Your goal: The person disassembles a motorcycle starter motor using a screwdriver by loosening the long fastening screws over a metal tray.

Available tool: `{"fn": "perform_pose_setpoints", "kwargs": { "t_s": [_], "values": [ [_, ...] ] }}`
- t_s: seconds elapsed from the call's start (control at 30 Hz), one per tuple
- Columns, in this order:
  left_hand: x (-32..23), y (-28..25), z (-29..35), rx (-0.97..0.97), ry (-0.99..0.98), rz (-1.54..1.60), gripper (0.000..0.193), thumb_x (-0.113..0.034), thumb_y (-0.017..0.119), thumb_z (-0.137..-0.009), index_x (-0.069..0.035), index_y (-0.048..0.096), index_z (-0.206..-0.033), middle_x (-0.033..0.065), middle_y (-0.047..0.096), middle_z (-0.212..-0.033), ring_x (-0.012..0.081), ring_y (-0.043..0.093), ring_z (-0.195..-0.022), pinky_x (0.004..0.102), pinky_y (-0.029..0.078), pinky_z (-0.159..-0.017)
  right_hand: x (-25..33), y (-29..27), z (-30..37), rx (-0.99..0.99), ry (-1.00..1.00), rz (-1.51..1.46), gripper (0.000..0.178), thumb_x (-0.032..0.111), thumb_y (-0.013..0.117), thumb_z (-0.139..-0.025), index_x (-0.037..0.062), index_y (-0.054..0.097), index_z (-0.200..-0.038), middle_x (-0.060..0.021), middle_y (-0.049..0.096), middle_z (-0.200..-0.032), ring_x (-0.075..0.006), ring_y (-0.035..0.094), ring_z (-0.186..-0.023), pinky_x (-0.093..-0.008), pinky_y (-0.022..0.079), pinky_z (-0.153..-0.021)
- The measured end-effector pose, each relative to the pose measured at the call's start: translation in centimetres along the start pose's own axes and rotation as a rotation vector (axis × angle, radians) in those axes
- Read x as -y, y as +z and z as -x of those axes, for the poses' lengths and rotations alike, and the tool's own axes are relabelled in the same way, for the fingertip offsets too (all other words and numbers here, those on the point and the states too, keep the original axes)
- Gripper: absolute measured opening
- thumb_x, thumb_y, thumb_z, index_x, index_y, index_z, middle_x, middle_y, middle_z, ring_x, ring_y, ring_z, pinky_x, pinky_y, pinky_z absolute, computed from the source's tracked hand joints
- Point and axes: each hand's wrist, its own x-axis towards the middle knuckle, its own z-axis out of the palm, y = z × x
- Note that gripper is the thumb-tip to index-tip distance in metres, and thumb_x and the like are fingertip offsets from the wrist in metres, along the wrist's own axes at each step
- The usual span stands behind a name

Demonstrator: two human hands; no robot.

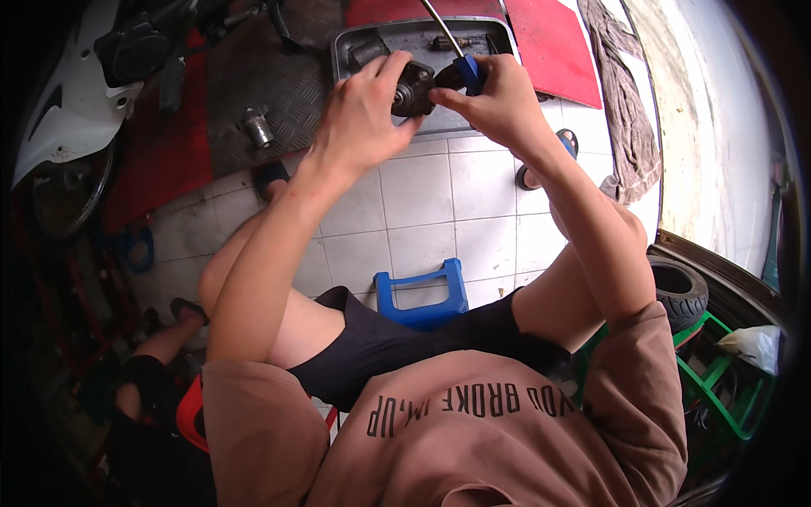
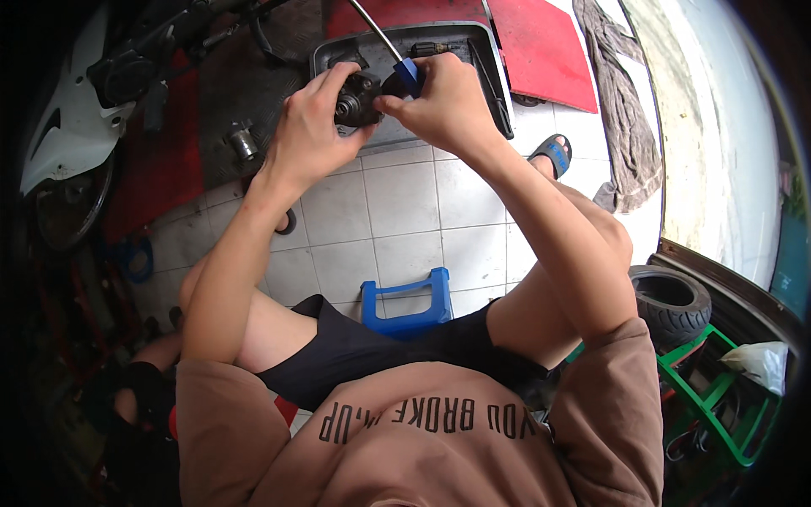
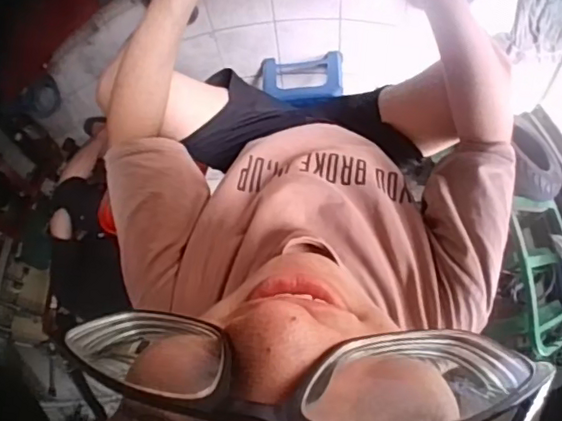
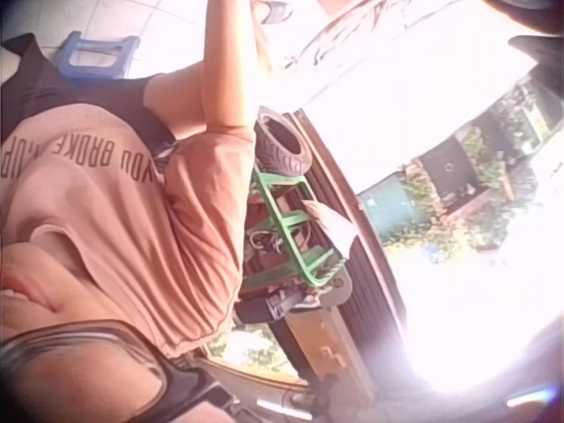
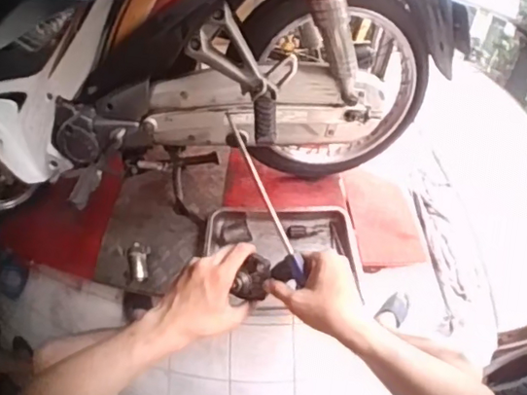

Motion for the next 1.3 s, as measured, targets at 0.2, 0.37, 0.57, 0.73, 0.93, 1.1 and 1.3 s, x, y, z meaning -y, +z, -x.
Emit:
{"fn": "perform_pose_setpoints", "kwargs": {
  "t_s": [0.2, 0.37, 0.57, 0.73, 0.93, 1.1, 1.3],
  "values": [
    [-0.3, 0.1, 0.1, 0.01, -0.038, -0.002, 0.051, -0.011, 0.076, -0.067, -0.003, 0.052, -0.112, 0.0192, 0.064, -0.099, 0.0379, 0.064, -0.089, 0.0412, 0.053, -0.075, -0.2, 0.2, -0.2, 0.002, 0.05, -0.007, 0.032, 0.028, 0.08, -0.065, -0.0009, 0.068, -0.074, -0.01, 0.063, -0.059, -0.0201, 0.061, -0.054, -0.0314, 0.048, -0.057],
    [-0.2, -0.1, 0.2, 0.009, -0.021, -0.003, 0.052, -0.01, 0.077, -0.067, -0.002, 0.052, -0.112, 0.0194, 0.064, -0.098, 0.0382, 0.064, -0.089, 0.0409, 0.053, -0.075, 0.0, 0.2, -0.1, 0.001, 0.037, -0.028, 0.032, 0.027, 0.079, -0.064, -0.001, 0.067, -0.073, -0.0095, 0.062, -0.059, -0.0187, 0.061, -0.054, -0.0307, 0.049, -0.057],
    [1.6, -0.1, 0.4, -0.009, -0.021, -0.052, 0.051, -0.011, 0.077, -0.067, -0.001, 0.052, -0.111, 0.019, 0.065, -0.095, 0.0381, 0.064, -0.087, 0.0403, 0.052, -0.075, -0.6, -0.3, -0.4, -0.022, 0.075, -0.129, 0.033, 0.026, 0.077, -0.062, -0.0018, 0.065, -0.074, -0.0048, 0.06, -0.057, -0.0109, 0.057, -0.049, -0.0251, 0.048, -0.049],
    [3.5, -1.7, 0.7, -0.002, -0.161, -0.089, 0.049, -0.011, 0.078, -0.066, 0.001, 0.053, -0.107, 0.0202, 0.065, -0.088, 0.0365, 0.065, -0.083, 0.0384, 0.051, -0.073, -1.9, -0.2, -0.9, 0.047, 0.058, -0.074, 0.032, 0.025, 0.076, -0.064, -0.0026, 0.066, -0.076, -0.0078, 0.063, -0.061, -0.013, 0.059, -0.052, -0.0263, 0.049, -0.053],
    [4.2, -3.3, 1.2, 0.118, -0.303, -0.282, 0.052, -0.016, 0.076, -0.068, 0.002, 0.054, -0.111, 0.0222, 0.065, -0.09, 0.0385, 0.063, -0.09, 0.0444, 0.05, -0.08, -9.1, 6.7, -4.3, 0.098, -0.202, 0.272, 0.018, 0.013, 0.066, -0.069, 0.0052, 0.071, -0.085, -0.019, 0.067, -0.078, -0.0353, 0.065, -0.077, -0.0416, 0.053, -0.074],
    [4.2, -4.3, 2.6, 0.245, -0.357, -0.258, 0.054, -0.015, 0.077, -0.067, 0.003, 0.053, -0.112, 0.0222, 0.065, -0.094, 0.0399, 0.063, -0.092, 0.0451, 0.05, -0.081, -12.0, 11.3, -6.1, 0.112, -0.109, 0.459, 0.021, 0.009, 0.063, -0.069, 0.0094, 0.071, -0.089, -0.0183, 0.067, -0.083, -0.0362, 0.065, -0.081, -0.0425, 0.053, -0.074],
    [4.5, -5.9, 4.4, 0.247, -0.385, -0.262, 0.055, -0.014, 0.077, -0.066, 0.003, 0.053, -0.112, 0.0218, 0.064, -0.099, 0.0412, 0.061, -0.095, 0.0463, 0.051, -0.083, -14.5, 12.9, -6.7, 0.124, -0.108, 0.404, 0.023, 0.013, 0.069, -0.069, 0.0092, 0.071, -0.092, -0.0171, 0.068, -0.087, -0.0329, 0.066, -0.084, -0.0401, 0.053, -0.076]
  ]
}}
